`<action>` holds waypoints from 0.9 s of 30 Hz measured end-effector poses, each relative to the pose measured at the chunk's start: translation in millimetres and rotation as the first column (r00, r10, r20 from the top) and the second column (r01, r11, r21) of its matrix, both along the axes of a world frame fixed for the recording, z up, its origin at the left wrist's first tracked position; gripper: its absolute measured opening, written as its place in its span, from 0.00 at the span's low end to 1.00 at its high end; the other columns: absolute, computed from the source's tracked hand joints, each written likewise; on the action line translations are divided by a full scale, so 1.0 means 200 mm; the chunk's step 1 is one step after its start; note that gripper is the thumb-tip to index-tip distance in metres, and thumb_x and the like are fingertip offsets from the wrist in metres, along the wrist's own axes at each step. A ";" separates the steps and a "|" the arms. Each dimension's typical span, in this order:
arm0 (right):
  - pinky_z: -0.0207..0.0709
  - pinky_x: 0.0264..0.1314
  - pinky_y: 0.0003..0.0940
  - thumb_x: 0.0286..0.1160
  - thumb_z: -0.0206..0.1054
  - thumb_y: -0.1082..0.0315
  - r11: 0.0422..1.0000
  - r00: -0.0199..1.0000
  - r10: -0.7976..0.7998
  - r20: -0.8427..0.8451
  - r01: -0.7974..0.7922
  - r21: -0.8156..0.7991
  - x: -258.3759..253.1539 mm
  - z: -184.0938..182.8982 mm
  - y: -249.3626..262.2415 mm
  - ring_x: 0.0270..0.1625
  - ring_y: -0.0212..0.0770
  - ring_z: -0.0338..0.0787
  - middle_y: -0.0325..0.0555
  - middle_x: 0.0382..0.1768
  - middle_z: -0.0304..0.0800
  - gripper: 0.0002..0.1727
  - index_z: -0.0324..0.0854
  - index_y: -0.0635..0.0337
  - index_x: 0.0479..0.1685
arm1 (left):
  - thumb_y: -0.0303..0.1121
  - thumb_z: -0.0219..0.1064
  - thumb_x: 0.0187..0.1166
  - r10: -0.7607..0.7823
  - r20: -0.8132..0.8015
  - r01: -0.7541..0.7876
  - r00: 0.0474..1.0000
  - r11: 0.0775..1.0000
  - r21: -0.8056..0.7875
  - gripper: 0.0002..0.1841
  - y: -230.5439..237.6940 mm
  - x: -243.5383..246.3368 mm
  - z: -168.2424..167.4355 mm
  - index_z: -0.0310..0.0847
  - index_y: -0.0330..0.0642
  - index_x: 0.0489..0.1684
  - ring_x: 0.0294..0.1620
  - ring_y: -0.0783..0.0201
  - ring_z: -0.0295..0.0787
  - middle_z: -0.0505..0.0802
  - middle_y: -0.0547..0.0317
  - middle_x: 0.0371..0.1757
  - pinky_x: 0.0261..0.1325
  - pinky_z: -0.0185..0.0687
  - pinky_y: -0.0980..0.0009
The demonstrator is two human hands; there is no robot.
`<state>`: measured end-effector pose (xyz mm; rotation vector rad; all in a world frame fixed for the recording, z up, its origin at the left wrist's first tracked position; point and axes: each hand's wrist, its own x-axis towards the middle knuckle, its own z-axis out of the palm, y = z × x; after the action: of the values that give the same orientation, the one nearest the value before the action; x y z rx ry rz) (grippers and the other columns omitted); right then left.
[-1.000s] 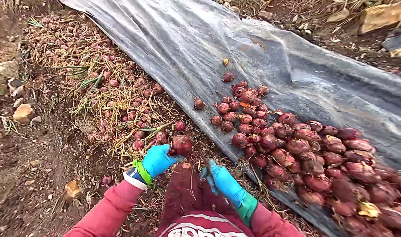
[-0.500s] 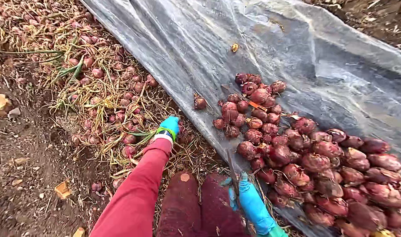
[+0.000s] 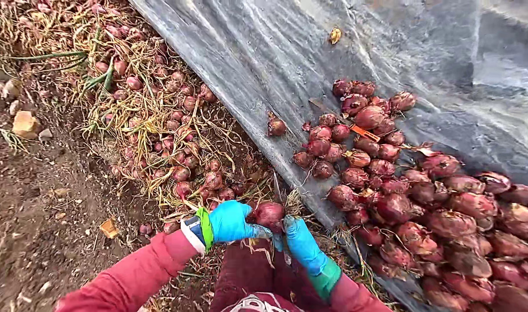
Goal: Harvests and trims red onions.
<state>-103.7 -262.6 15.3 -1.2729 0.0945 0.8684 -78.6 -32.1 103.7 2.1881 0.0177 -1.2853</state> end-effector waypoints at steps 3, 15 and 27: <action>0.84 0.21 0.36 0.72 0.35 0.16 0.959 0.959 0.189 0.211 -0.134 -0.250 -0.04 0.13 0.01 0.18 0.35 0.85 0.36 0.16 0.84 0.49 0.83 0.51 0.25 | 0.64 0.65 0.80 0.136 -0.233 -0.179 0.963 0.969 -0.172 0.32 0.04 -0.17 0.12 0.88 0.37 0.48 0.50 0.61 0.91 0.93 0.52 0.45 0.59 0.86 0.54; 0.82 0.23 0.43 0.72 0.33 0.16 0.776 0.793 0.574 0.203 -0.449 -0.442 -0.47 0.22 -0.12 0.18 0.40 0.84 0.40 0.17 0.83 0.49 0.82 0.51 0.24 | 0.61 0.65 0.78 -0.085 0.152 0.053 0.985 0.977 0.205 0.29 -0.30 -0.73 0.25 0.89 0.40 0.45 0.53 0.40 0.92 0.94 0.42 0.45 0.56 0.82 0.31; 0.81 0.14 0.42 0.83 0.20 0.27 0.949 1.000 0.023 0.015 -0.018 -0.314 -0.19 -0.07 -0.19 0.12 0.44 0.80 0.47 0.14 0.81 0.54 0.87 0.61 0.48 | 0.45 0.76 0.68 0.461 0.250 -0.518 0.851 0.667 0.536 0.28 0.60 -0.09 -0.88 0.84 0.36 0.63 0.63 0.39 0.91 0.93 0.38 0.59 0.65 0.84 0.34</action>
<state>-142.3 -300.6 1.8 -1.5816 0.2121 0.8827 -95.7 88.1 -71.8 2.4810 1.0412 -0.9222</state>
